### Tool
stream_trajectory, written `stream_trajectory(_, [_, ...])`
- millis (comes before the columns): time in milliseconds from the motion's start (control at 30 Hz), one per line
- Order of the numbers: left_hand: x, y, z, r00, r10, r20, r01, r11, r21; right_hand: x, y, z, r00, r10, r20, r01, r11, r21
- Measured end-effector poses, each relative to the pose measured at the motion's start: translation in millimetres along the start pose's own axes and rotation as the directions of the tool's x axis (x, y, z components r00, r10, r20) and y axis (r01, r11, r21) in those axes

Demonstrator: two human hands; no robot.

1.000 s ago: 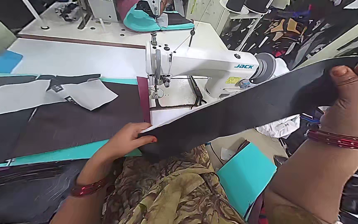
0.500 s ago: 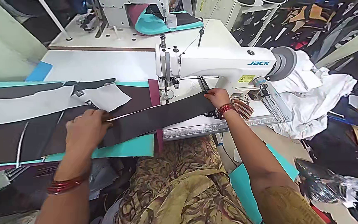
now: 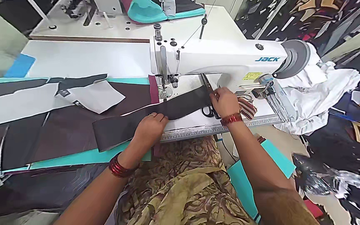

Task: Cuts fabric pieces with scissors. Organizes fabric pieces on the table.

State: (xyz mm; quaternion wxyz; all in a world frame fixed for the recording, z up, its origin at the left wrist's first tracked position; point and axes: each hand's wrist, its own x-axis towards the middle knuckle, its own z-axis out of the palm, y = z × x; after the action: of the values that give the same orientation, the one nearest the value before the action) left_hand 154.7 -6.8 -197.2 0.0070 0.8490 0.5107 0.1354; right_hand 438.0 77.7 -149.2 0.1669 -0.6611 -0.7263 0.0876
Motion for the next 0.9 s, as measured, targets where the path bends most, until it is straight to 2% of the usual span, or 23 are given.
stream_trajectory(133, [5.5,0.0,-5.4,0.984,-0.167,0.055,0.172,0.981,-0.087,-46.6,-8.2,21.0,0.971,0.174,0.161,-0.162,0.983,-0.086])
stream_trajectory(267, [4.4,1.5,3.4,0.993,-0.121,-0.006,0.121,0.992,-0.034,-46.6,-13.0,29.1,0.957,0.241,0.161,-0.221,0.966,-0.136])
stream_trajectory(367, [4.8,-0.7,0.5,0.994,-0.074,0.082,0.075,0.997,-0.005,-34.0,-10.3,0.0,0.869,0.379,0.32,-0.314,0.92,-0.235])
stream_trajectory(433, [6.2,-2.3,-5.3,0.988,-0.048,0.146,0.048,0.999,0.007,-35.7,-2.4,-17.6,0.794,0.443,0.417,-0.313,0.885,-0.346])
stream_trajectory(500, [11.3,1.6,-13.0,0.97,-0.041,0.238,0.032,0.999,0.04,-46.7,13.4,-31.5,0.752,0.458,0.474,-0.301,0.878,-0.372])
stream_trajectory(567, [17.7,10.2,-19.7,0.936,-0.063,0.347,0.031,0.995,0.094,-65.0,39.6,-39.7,0.72,0.408,0.561,-0.327,0.913,-0.243])
stream_trajectory(633, [19.8,15.7,-20.2,0.926,-0.071,0.371,0.023,0.991,0.134,-96.5,63.2,-42.3,0.713,0.354,0.606,-0.473,0.88,0.042])
stream_trajectory(733, [19.9,17.2,-16.3,0.942,-0.079,0.328,0.029,0.987,0.156,-154.0,78.4,-44.4,0.726,0.334,0.601,-0.655,0.602,0.456])
stream_trajectory(800, [21.3,15.9,-10.5,0.957,-0.066,0.281,0.022,0.987,0.157,-188.8,86.7,-44.2,0.718,0.267,0.643,-0.686,0.428,0.588])
stream_trajectory(900, [28.8,24.5,1.5,0.98,-0.026,0.195,0.004,0.994,0.113,-231.1,94.1,-35.4,0.708,0.061,0.704,-0.697,0.222,0.682])
